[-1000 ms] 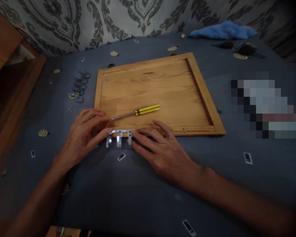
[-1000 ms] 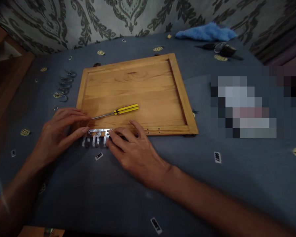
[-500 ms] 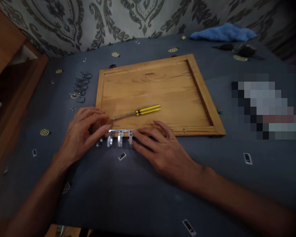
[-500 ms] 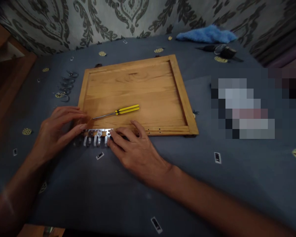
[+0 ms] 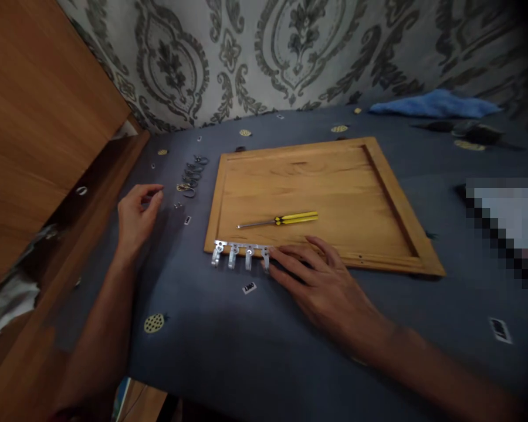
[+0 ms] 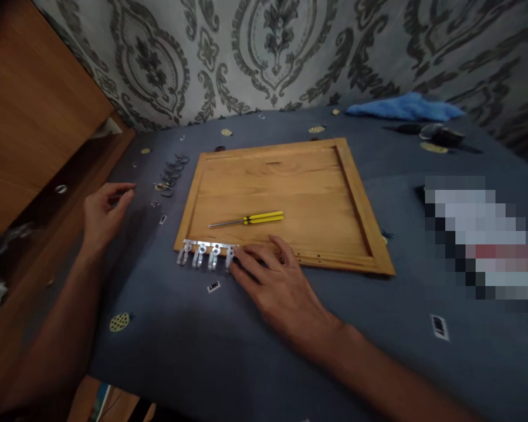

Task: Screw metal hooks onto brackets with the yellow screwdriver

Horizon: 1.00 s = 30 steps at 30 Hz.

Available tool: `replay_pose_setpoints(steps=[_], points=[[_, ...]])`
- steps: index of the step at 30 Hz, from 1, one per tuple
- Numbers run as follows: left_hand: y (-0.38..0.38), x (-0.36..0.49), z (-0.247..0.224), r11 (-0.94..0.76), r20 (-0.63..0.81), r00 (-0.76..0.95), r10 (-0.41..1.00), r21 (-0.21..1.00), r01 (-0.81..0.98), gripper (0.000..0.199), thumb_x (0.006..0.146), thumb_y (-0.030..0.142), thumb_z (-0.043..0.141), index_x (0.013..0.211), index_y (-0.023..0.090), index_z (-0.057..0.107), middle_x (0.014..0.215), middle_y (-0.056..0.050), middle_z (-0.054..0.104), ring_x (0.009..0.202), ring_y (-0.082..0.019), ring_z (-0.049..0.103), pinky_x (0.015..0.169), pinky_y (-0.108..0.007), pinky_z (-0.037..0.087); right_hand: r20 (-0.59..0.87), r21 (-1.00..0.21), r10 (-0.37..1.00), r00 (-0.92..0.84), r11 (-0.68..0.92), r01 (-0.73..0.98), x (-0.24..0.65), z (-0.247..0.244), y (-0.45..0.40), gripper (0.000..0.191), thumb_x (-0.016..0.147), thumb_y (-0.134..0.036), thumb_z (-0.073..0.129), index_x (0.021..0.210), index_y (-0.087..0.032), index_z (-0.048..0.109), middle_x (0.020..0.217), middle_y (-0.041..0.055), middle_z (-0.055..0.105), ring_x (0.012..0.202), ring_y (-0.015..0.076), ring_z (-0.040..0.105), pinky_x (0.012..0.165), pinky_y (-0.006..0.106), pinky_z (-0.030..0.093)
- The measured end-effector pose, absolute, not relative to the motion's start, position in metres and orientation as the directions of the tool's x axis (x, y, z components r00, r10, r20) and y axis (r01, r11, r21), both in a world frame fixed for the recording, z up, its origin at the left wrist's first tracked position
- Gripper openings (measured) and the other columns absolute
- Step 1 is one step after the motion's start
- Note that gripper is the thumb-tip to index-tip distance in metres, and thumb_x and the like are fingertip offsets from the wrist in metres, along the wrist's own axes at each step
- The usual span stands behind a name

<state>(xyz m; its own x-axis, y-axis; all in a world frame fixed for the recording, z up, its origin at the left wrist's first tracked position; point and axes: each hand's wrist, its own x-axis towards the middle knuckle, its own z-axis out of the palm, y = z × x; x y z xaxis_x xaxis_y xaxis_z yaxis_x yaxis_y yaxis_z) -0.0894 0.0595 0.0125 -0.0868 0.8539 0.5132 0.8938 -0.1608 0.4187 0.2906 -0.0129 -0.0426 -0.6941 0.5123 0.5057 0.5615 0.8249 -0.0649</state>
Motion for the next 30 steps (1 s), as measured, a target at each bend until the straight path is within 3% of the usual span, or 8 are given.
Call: replay_pose_setpoints(steps=[2,5,12,21,30], points=[[0.064,-0.106,0.009,-0.052,0.445,-0.178,0.877,0.457,0.888,0.033,0.095,0.040,0.055,0.111,0.021,0.077,0.111,-0.007,0.079,0.097,-0.023,0.072,0.088,-0.037,0.058,0.528,-0.069,0.508,-0.680,0.824,0.562,0.290,-0.044,-0.012,0.032,0.101,-0.006,0.058,0.121,-0.020,0.078,0.126,0.0081,0.081,0.117,0.0250,0.068,0.113,0.051,0.045],[0.069,-0.117,0.001,-0.017,0.408,-0.191,0.893,0.455,0.890,0.033,0.093,0.035,0.054,0.109,0.020,0.077,0.110,-0.009,0.080,0.100,-0.025,0.072,0.088,-0.037,0.057,0.550,-0.054,0.498,-0.670,0.822,0.567,0.289,-0.044,-0.011,0.033,0.104,-0.006,0.053,0.119,-0.021,0.078,0.123,0.0061,0.081,0.115,0.0240,0.069,0.112,0.050,0.045],[0.068,-0.106,-0.011,-0.059,0.305,-0.072,0.950,0.398,0.915,0.034,0.093,0.032,0.054,0.110,0.018,0.080,0.108,-0.010,0.078,0.093,-0.024,0.070,0.092,-0.039,0.056,0.544,-0.036,0.492,-0.680,0.823,0.567,0.290,-0.044,-0.009,0.032,0.107,-0.008,0.051,0.117,-0.022,0.078,0.123,0.0051,0.082,0.113,0.0238,0.069,0.109,0.049,0.046],[0.068,-0.104,-0.007,-0.106,0.239,0.023,0.971,0.343,0.933,0.030,0.089,0.020,0.049,0.091,0.022,0.080,0.101,-0.008,0.077,0.094,-0.025,0.068,0.095,-0.041,0.054,0.536,-0.041,0.495,-0.684,0.825,0.564,0.292,-0.048,-0.011,0.029,0.102,-0.009,0.060,0.121,-0.022,0.078,0.124,0.0055,0.081,0.115,0.0251,0.068,0.111,0.051,0.045],[0.067,-0.102,-0.007,-0.075,0.225,-0.007,0.974,0.354,0.932,0.026,0.093,0.032,0.054,0.097,0.023,0.077,0.102,-0.007,0.079,0.091,-0.025,0.069,0.087,-0.038,0.053,0.540,-0.037,0.494,-0.681,0.823,0.567,0.291,-0.047,-0.010,0.031,0.104,-0.010,0.057,0.121,-0.024,0.078,0.124,0.0056,0.081,0.115,0.0243,0.068,0.111,0.050,0.046]])
